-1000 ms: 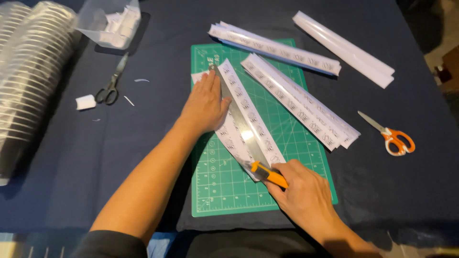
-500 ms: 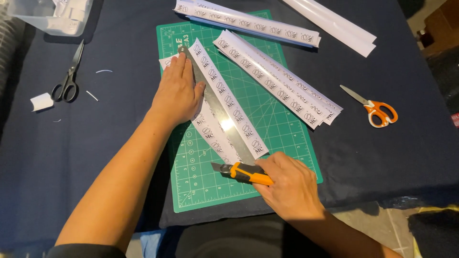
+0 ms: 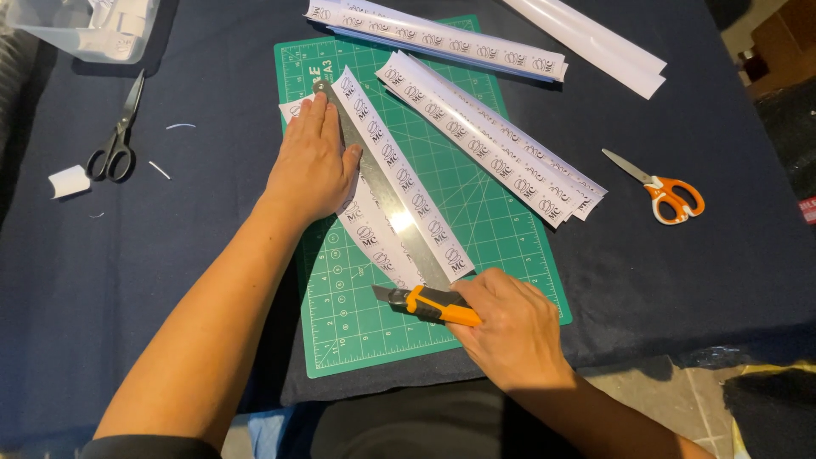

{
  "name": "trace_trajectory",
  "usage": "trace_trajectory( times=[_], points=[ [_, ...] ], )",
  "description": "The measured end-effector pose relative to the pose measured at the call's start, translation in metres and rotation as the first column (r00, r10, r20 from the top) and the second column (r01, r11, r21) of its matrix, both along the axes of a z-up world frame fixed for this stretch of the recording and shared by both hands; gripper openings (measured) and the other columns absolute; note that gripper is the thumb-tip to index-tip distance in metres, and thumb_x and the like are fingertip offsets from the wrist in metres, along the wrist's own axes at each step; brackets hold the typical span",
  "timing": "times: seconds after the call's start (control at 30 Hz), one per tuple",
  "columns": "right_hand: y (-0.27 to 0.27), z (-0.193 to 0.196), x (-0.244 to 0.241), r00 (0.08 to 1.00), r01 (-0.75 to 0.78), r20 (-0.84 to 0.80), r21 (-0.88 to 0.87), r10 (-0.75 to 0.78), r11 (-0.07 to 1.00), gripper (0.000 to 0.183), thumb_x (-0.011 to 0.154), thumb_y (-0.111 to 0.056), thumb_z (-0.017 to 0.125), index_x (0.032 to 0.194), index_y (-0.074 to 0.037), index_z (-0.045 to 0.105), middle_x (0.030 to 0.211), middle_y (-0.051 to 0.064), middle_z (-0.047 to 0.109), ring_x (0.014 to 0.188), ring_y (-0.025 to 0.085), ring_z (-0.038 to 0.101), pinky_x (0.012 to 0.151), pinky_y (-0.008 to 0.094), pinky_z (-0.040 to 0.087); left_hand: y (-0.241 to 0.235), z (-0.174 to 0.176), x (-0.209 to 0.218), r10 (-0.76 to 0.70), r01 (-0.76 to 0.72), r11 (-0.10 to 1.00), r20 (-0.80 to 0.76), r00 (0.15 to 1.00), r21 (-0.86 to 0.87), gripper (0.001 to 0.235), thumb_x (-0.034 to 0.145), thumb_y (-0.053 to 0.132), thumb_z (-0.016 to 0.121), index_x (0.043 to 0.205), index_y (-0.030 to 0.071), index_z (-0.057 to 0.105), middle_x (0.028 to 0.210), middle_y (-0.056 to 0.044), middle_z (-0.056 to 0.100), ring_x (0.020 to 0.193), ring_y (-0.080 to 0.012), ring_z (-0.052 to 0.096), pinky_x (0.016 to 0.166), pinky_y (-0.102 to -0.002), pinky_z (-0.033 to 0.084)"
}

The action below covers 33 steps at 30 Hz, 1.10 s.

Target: Cutting printed paper into strips using a metal ruler and a utility knife on a cutting mat.

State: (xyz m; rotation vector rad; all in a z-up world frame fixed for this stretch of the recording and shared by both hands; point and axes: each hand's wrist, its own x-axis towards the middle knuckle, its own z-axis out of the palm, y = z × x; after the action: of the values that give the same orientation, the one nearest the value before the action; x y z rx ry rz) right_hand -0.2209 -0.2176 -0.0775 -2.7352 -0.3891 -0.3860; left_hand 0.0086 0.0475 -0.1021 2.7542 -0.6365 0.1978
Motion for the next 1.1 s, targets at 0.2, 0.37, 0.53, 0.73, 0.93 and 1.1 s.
trace_trajectory(
  times=[0.2,0.37,0.53,0.73,0.93,1.1],
  points=[
    [0.001,0.000,0.000,1.000,-0.007,0.029,-0.007,0.007,1.000,0.036,0.072,-0.029,0.091,0.103,-0.021,0.075,0.080,-0.004,0.060,0.063,0.019,0.058,0.050,0.039,0.049,-0.001,0.004,-0.002,0.008,-0.008,1.000,-0.021,1.000,-0.008,0.070,0.109,0.036,0.043,0.156,-0.014,0.027,0.166,-0.035,0.022,0.155,-0.0509,0.020,0.125,-0.059,0.019],
    [0.002,0.000,0.000,0.999,-0.007,0.040,-0.007,0.007,1.000,0.033,0.075,-0.031,0.092,0.101,-0.020,0.075,0.079,-0.004,0.058,0.061,0.018,0.057,0.050,0.039,0.050,-0.001,0.001,0.000,0.005,-0.005,1.000,-0.009,1.000,0.006,0.071,0.109,0.037,0.043,0.156,-0.014,0.027,0.166,-0.035,0.023,0.154,-0.0517,0.021,0.125,-0.059,0.020],
    [0.001,-0.003,0.000,0.998,-0.013,0.056,-0.012,0.014,1.000,0.036,0.073,-0.031,0.092,0.103,-0.021,0.075,0.081,-0.004,0.060,0.064,0.018,0.058,0.053,0.039,0.051,-0.002,0.005,-0.002,0.013,-0.013,1.000,-0.039,0.999,-0.002,0.071,0.109,0.037,0.042,0.157,-0.013,0.026,0.167,-0.034,0.021,0.155,-0.0509,0.019,0.125,-0.059,0.018],
    [0.001,-0.001,0.000,0.999,-0.010,0.034,-0.025,0.011,1.000,0.036,0.073,-0.031,0.093,0.102,-0.021,0.075,0.081,-0.004,0.060,0.063,0.018,0.058,0.052,0.038,0.051,-0.002,0.006,-0.002,0.018,-0.018,1.000,-0.051,0.999,-0.009,0.072,0.108,0.037,0.043,0.157,-0.013,0.026,0.167,-0.034,0.020,0.155,-0.0507,0.018,0.126,-0.058,0.017],
    [0.001,0.004,0.000,1.000,-0.005,0.025,-0.008,0.006,1.000,0.028,0.072,-0.026,0.087,0.096,-0.022,0.072,0.079,-0.004,0.058,0.061,0.023,0.057,0.051,0.041,0.047,0.002,-0.013,0.006,-0.021,0.017,1.000,0.166,0.986,0.024,0.071,0.105,0.033,0.053,0.152,-0.018,0.035,0.160,-0.041,0.031,0.148,-0.0579,0.032,0.120,-0.061,0.029],
    [0.001,0.002,0.000,1.000,0.010,-0.026,-0.011,-0.010,1.000,0.020,0.078,-0.027,0.080,0.096,-0.023,0.072,0.078,-0.005,0.059,0.061,0.022,0.056,0.049,0.041,0.046,-0.004,0.010,0.000,0.060,-0.057,0.998,-0.112,0.992,0.033,0.075,0.108,0.040,0.038,0.159,-0.012,0.021,0.169,-0.034,0.014,0.157,-0.0492,0.012,0.127,-0.056,0.012]
  ],
)
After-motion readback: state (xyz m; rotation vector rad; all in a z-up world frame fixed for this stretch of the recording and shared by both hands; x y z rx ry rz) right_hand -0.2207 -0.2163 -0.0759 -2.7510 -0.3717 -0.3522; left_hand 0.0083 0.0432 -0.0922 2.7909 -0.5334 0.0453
